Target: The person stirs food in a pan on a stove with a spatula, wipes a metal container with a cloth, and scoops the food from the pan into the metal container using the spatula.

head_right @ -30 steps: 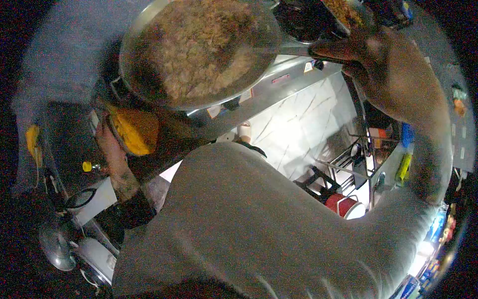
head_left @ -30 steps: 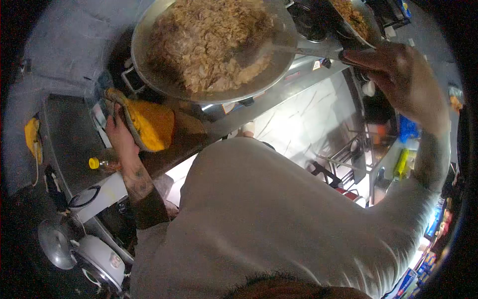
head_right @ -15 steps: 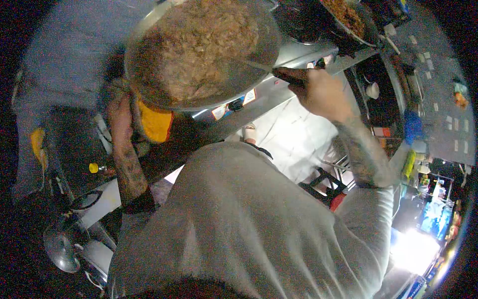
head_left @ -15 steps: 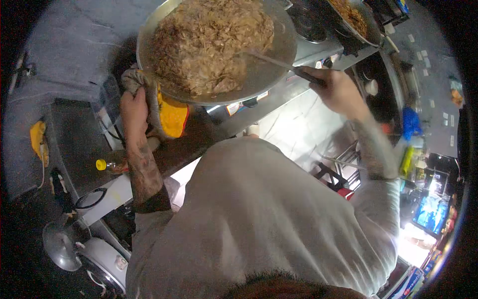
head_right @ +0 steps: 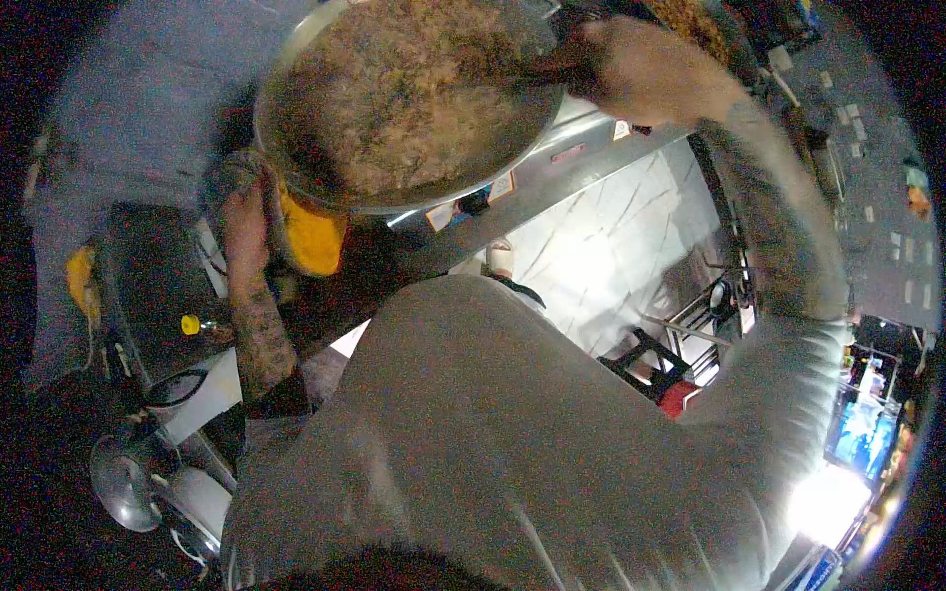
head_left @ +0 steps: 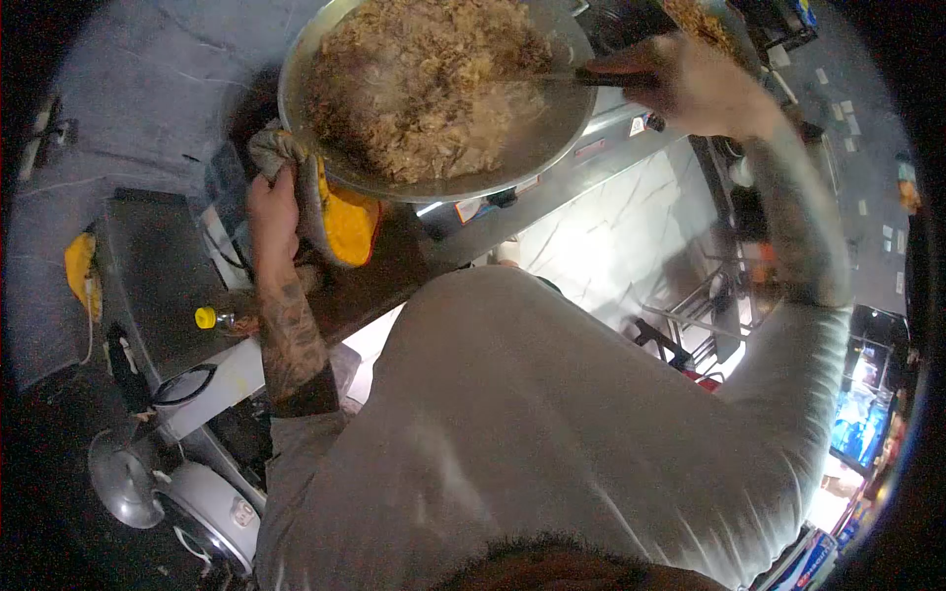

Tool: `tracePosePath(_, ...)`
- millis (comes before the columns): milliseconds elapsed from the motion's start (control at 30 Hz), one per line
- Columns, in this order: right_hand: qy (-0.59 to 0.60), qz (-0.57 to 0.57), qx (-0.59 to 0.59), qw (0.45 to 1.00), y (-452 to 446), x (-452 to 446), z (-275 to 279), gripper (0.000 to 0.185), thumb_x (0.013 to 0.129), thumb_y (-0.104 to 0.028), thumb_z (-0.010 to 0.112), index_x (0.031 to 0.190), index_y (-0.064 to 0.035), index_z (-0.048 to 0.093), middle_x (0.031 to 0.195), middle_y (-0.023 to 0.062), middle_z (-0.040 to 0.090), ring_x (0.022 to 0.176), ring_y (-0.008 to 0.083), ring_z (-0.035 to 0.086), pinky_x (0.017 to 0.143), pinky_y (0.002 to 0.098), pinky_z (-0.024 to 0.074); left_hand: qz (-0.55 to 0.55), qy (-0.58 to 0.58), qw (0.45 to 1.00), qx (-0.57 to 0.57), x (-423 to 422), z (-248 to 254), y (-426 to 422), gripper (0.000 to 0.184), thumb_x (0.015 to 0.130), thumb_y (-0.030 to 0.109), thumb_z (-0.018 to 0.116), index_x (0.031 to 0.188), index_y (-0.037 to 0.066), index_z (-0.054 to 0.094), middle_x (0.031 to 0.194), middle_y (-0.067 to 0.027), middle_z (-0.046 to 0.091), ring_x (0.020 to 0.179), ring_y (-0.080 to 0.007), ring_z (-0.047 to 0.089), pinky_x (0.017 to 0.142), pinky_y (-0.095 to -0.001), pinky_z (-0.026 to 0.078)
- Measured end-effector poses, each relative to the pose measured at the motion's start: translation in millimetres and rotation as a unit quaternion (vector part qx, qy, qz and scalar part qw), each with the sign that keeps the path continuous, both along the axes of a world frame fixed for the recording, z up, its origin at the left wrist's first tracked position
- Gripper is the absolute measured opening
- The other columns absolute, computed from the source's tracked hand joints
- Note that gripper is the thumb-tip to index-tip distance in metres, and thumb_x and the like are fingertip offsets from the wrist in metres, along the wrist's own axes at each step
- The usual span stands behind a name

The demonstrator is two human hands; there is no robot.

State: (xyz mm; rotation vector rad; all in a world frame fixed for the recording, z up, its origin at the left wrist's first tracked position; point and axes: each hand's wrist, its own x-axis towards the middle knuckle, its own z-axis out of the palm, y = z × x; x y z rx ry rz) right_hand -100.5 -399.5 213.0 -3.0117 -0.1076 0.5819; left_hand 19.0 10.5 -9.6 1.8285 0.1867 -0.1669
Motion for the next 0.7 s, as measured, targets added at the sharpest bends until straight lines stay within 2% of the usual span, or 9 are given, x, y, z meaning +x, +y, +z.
tracePosePath(33,-0.008,-0.037,0.033,0.999,4,-5,11,0.039,0.081,-0.007,0.062,0.119,-0.0156,0.064,0.103,0.0130,0.068,0.079,0.0225,0.066,0.076,0.0309,0.0527,0.000,0.002,1.000,0.000,-2,2,-1,0.033,0.090,0.023,0.058,0.108,-0.004,0.058,0.097,-0.0097,0.064,0.086,-0.0187,0.059,0.075,-0.0340,0.046)
tracePosePath(100,-0.122,0.080,-0.052,0.988,16,-16,39,0.034,0.081,-0.009,0.065,0.114,-0.0122,0.066,0.103,0.0126,0.068,0.078,0.0214,0.066,0.075,0.0325,0.0534,0.002,0.004,1.000,0.002,-7,9,-3,0.035,0.090,0.027,0.060,0.107,-0.004,0.060,0.100,-0.0109,0.065,0.088,-0.0197,0.059,0.076,-0.0346,0.046)
tracePosePath(233,-0.140,0.085,-0.068,0.984,41,-41,79,0.033,0.081,-0.009,0.065,0.113,-0.0112,0.066,0.103,0.0125,0.068,0.080,0.0214,0.067,0.076,0.0331,0.0535,-0.055,-0.086,0.993,-0.067,-5,7,3,0.045,0.088,0.034,0.062,0.111,-0.004,0.061,0.105,-0.0134,0.065,0.091,-0.0223,0.060,0.079,-0.0357,0.046)
tracePosePath(333,-0.147,0.060,-0.059,0.986,31,-56,90,0.032,0.081,-0.009,0.065,0.113,-0.0101,0.066,0.103,0.0124,0.068,0.082,0.0215,0.067,0.077,0.0338,0.0536,-0.090,-0.004,0.989,0.120,-4,36,1,0.057,0.086,0.044,0.063,0.115,-0.005,0.060,0.107,-0.0158,0.065,0.093,-0.0253,0.061,0.082,-0.0362,0.045)
tracePosePath(400,-0.157,0.051,-0.042,0.985,28,-64,93,0.031,0.081,-0.009,0.065,0.112,-0.0094,0.067,0.104,0.0123,0.068,0.083,0.0215,0.067,0.078,0.0342,0.0536,-0.033,0.030,0.999,0.027,-8,39,-4,0.061,0.085,0.048,0.062,0.114,-0.005,0.061,0.104,-0.0164,0.066,0.091,-0.0266,0.061,0.084,-0.0364,0.045)
tracePosePath(433,-0.164,0.056,-0.033,0.984,28,-68,91,0.031,0.081,-0.009,0.065,0.112,-0.0091,0.067,0.104,0.0123,0.068,0.083,0.0216,0.067,0.078,0.0344,0.0537,-0.014,0.041,0.999,-0.003,-8,37,-4,0.062,0.084,0.049,0.062,0.114,-0.006,0.061,0.103,-0.0166,0.066,0.091,-0.0270,0.061,0.084,-0.0365,0.044)
tracePosePath(533,-0.165,0.058,0.018,0.984,24,-73,78,0.031,0.081,-0.009,0.065,0.111,-0.0080,0.067,0.104,0.0122,0.068,0.085,0.0216,0.067,0.079,0.0350,0.0538,-0.077,-0.036,0.993,0.085,-2,21,13,0.060,0.084,0.047,0.063,0.114,-0.005,0.061,0.102,-0.0156,0.066,0.090,-0.0265,0.061,0.084,-0.0362,0.044)
tracePosePath(633,-0.083,0.007,0.175,0.981,21,-77,54,0.031,0.081,-0.007,0.064,0.112,-0.0067,0.066,0.104,0.0123,0.068,0.088,0.0220,0.068,0.080,0.0358,0.0537,-0.103,0.033,0.994,0.030,6,13,13,0.055,0.085,0.043,0.063,0.114,-0.004,0.061,0.103,-0.0132,0.066,0.090,-0.0253,0.061,0.083,-0.0356,0.045)
tracePosePath(700,-0.098,0.118,-0.008,0.988,38,-73,41,0.030,0.084,-0.005,0.060,0.113,-0.0085,0.066,0.102,0.0136,0.068,0.082,0.0237,0.068,0.076,0.0355,0.0547,-0.017,-0.018,0.998,-0.060,2,4,1,0.051,0.087,0.039,0.061,0.114,-0.004,0.060,0.103,-0.0125,0.065,0.090,-0.0243,0.060,0.081,-0.0349,0.045)
